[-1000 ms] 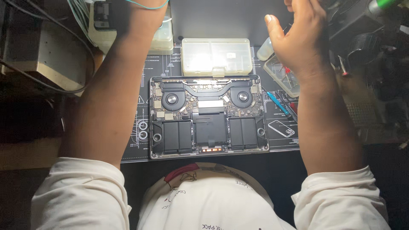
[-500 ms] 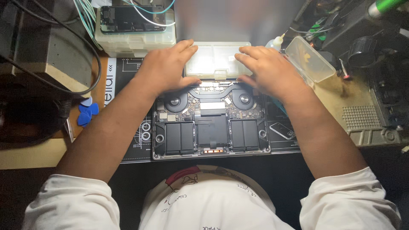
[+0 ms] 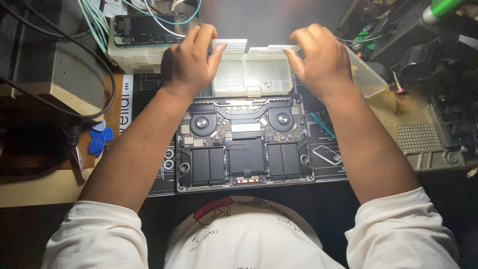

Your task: The person uses a blue plastic prying tool to separate the bottom case of a silver laptop from its main body. They work around the edges to release clips, then lift the cover off to reveal the internal components, including the battery and cooling fans.

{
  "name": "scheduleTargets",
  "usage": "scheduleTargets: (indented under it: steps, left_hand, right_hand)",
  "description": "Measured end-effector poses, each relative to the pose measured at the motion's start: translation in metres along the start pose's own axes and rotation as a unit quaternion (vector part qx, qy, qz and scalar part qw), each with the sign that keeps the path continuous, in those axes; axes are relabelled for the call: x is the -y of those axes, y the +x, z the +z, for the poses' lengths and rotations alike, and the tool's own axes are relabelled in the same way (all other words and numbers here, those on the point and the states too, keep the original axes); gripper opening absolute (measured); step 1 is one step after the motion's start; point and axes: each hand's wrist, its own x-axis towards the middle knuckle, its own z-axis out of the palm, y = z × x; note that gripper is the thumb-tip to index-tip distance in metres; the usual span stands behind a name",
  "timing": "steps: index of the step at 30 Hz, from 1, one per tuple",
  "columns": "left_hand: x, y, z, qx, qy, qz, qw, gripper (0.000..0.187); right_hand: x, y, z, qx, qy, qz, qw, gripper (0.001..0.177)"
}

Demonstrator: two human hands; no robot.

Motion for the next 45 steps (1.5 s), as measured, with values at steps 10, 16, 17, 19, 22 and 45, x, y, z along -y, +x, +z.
scheduleTargets:
  steps: [10,16,17,19,22,45]
  left_hand:
    - [0.002,0.002,-0.002,0.078,0.068,-0.053,0.993,0.032]
    - [-0.041,-0.034,-0.097,0.281,-0.144,-0.142,0.938,0.049]
    - [-0.05,-0.039,-0.121,0.372,-0.18,-0.179,0.893,0.06]
    - [-0.061,-0.086,-0.138,0.343,-0.17,-0.131,0.914,0.081]
    - [-0.074,-0.146,-0.143,0.318,-0.108,-0.113,0.935,0.124]
    - [-0.097,-0.176,-0.11,0.25,-0.045,-0.186,0.949,0.133]
  right_hand:
    - [-0.009,-0.002,0.027,-0.089,0.097,0.071,0.989,0.023]
    - [0.02,-0.059,-0.046,0.005,0.187,0.095,0.978,0.036]
    - [0.025,-0.071,-0.064,0.027,0.186,0.098,0.977,0.033]
    - [0.033,-0.111,-0.076,0.041,0.172,0.138,0.975,0.028]
    - [0.048,-0.158,-0.07,0.029,0.144,0.199,0.969,0.02]
    - [0.083,-0.198,-0.05,0.077,0.229,0.066,0.968,0.098]
